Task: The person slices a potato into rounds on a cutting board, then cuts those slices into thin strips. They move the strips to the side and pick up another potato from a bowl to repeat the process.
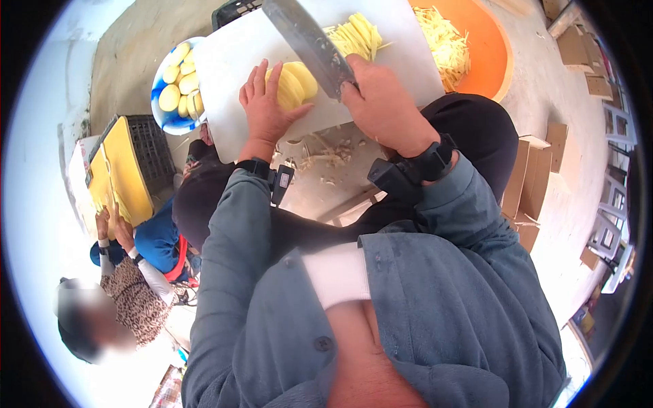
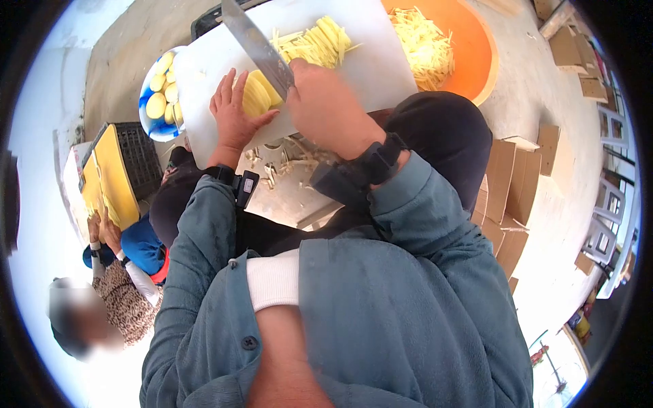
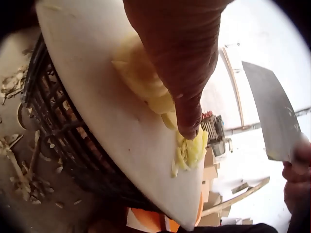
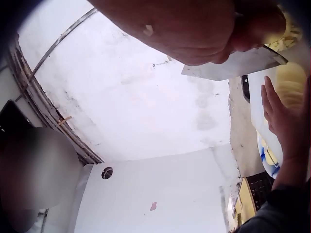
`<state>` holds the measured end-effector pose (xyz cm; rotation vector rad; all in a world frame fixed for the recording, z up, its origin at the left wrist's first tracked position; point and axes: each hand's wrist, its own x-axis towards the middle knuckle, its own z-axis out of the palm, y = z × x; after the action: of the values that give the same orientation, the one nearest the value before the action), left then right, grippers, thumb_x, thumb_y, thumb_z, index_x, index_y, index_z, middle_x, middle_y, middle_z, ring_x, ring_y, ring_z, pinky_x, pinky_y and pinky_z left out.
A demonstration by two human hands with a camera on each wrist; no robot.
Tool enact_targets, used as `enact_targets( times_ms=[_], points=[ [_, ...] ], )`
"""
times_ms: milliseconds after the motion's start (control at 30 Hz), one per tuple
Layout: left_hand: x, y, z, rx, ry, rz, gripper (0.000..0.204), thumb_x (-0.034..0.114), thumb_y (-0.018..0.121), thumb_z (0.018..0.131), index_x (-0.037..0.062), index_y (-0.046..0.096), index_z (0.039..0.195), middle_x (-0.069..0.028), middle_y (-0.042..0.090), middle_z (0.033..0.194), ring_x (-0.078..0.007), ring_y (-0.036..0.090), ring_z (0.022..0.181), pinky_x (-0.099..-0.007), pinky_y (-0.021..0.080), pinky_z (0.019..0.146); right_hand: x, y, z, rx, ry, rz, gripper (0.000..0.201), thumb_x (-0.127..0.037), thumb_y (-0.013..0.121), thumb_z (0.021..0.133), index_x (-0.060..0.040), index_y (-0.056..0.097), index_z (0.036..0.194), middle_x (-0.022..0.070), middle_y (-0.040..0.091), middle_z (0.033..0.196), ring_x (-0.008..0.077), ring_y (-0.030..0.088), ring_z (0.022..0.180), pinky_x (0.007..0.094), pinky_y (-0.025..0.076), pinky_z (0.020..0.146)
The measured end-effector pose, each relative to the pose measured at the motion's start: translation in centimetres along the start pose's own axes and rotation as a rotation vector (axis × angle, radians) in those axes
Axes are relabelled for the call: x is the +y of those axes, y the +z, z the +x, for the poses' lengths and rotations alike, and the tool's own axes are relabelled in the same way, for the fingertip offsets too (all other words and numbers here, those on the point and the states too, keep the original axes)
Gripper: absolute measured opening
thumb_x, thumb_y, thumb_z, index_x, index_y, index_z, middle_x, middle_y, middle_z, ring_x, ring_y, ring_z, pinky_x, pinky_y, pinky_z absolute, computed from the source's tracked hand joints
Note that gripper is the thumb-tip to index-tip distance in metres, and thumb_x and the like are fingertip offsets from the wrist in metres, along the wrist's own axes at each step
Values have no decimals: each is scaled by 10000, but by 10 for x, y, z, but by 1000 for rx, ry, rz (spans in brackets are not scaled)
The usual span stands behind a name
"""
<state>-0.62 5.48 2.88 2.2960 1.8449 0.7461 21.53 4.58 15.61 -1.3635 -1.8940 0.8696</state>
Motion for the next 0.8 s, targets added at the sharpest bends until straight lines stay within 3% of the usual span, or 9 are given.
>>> enact_targets(
  times_ms=[67,200,300,367,567,800],
  points=[
    [4,0,7,-41,114,80,947,571,787,597,138,456,1372,-118,405,1430,-309,342,1338,-521,213,1077,-3,4,-2,-39,22,12,184,-34,505,832,99,529,956,314,599,836,476,580,840,491,469,746],
    [12,14,13,-104,146,102,923,552,790,603,118,467,1352,-103,450,1394,-299,365,1328,-524,223,1070,-1,9,-1,-17,19,40,212,-70,512,851,86,508,994,324,571,825,503,546,819,485,446,714],
    [13,22,15,-63,73,105,879,523,783,627,101,476,1335,-100,479,1366,-286,380,1322,-519,223,1072,-1,8,0,-37,87,73,201,-67,511,849,88,494,975,322,572,835,506,541,826,491,442,717],
    [13,26,15,-72,21,146,848,491,774,651,99,472,1340,-86,482,1364,-262,386,1322,-519,222,1075,3,8,1,-8,21,-4,155,-10,488,822,108,519,917,321,594,816,484,577,829,495,470,749],
    [13,26,12,-138,19,171,791,458,738,714,108,452,1364,-51,461,1405,-216,368,1346,-524,209,1088,3,6,2,-28,50,-43,158,-19,488,821,110,514,908,324,595,806,485,578,820,500,470,742],
    [8,24,4,-173,47,268,741,471,640,811,99,407,1408,-65,412,1463,-218,355,1365,-512,201,1091,5,11,3,-23,37,-57,155,-13,488,816,108,520,907,323,599,806,482,584,821,494,475,747]
  ],
)
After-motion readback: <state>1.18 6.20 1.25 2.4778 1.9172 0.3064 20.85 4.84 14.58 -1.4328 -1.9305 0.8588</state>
